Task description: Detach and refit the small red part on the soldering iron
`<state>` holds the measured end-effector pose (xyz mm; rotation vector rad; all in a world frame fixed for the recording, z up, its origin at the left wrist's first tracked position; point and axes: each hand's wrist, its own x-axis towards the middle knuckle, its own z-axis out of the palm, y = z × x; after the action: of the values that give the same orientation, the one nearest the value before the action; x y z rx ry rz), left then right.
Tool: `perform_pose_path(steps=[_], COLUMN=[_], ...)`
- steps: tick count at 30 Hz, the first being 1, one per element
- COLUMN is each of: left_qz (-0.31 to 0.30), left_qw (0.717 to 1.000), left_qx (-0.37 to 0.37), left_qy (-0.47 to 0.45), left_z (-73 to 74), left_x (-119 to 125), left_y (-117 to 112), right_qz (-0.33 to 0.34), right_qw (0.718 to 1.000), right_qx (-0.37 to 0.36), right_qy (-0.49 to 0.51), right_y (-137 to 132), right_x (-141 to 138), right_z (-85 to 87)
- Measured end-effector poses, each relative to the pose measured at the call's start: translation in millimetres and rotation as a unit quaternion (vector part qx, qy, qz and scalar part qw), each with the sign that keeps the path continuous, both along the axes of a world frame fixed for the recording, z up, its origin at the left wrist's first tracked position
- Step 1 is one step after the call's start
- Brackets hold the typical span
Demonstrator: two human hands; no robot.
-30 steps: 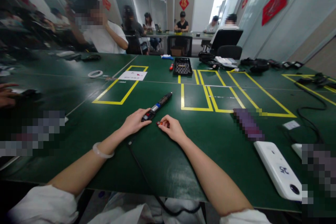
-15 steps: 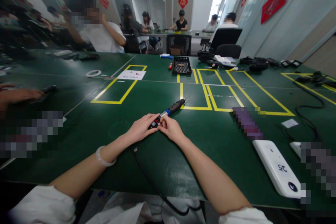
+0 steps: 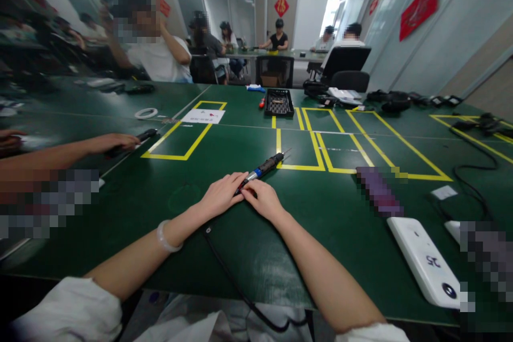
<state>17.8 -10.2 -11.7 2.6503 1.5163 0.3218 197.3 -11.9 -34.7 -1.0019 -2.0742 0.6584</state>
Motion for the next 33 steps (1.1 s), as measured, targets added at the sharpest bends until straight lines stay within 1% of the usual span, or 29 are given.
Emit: perform_pose_path(steps=[5, 8, 10, 13, 19, 22, 25, 27, 29, 33], left_qz=[0.008, 0.026, 0.048, 0.094, 0.197, 0.257, 0.307, 0.333, 0.348, 0.345], left_qw=[1.000, 0.999, 0.998, 0.994, 0.977, 0.962, 0.948, 0.940, 0.934, 0.932], left_qx=[0.009, 0.011, 0.013, 0.012, -0.002, -0.006, -0.006, 0.004, 0.029, 0.090], left_qy=[0.022, 0.037, 0.047, 0.062, 0.087, 0.088, 0.084, 0.078, 0.069, 0.066], left_z=[3.0, 5.5, 6.5, 7.1, 5.6, 3.8, 2.5, 2.5, 3.6, 9.0], left_x=[-4.2, -16.3, -29.7, -58.1, -130.4, -163.8, -188.9, -198.7, -202.3, -195.9], left_y=[4.4, 10.4, 17.4, 33.1, 67.6, 76.7, 78.8, 77.1, 73.9, 67.9], right_qz=[-0.018, -0.023, -0.021, -0.015, -0.012, -0.009, -0.005, -0.005, -0.005, -0.005], right_qw=[1.000, 1.000, 1.000, 1.000, 0.999, 0.999, 0.999, 0.998, 0.998, 0.998], right_qx=[0.003, 0.003, 0.002, 0.001, 0.000, 0.005, 0.010, 0.010, 0.009, 0.003], right_qy=[0.006, -0.002, -0.011, -0.023, -0.041, -0.048, -0.052, -0.055, -0.058, -0.063], right_y=[2.4, 3.6, 3.7, 3.2, 3.2, 3.5, 3.4, 3.2, 3.2, 3.7], right_x=[4.4, 6.9, 8.2, 9.1, 9.0, 9.3, 10.0, 10.5, 10.9, 11.2], right_z=[-2.5, -3.3, -3.7, -4.2, -4.4, -4.7, -5.0, -4.6, -3.9, -2.7])
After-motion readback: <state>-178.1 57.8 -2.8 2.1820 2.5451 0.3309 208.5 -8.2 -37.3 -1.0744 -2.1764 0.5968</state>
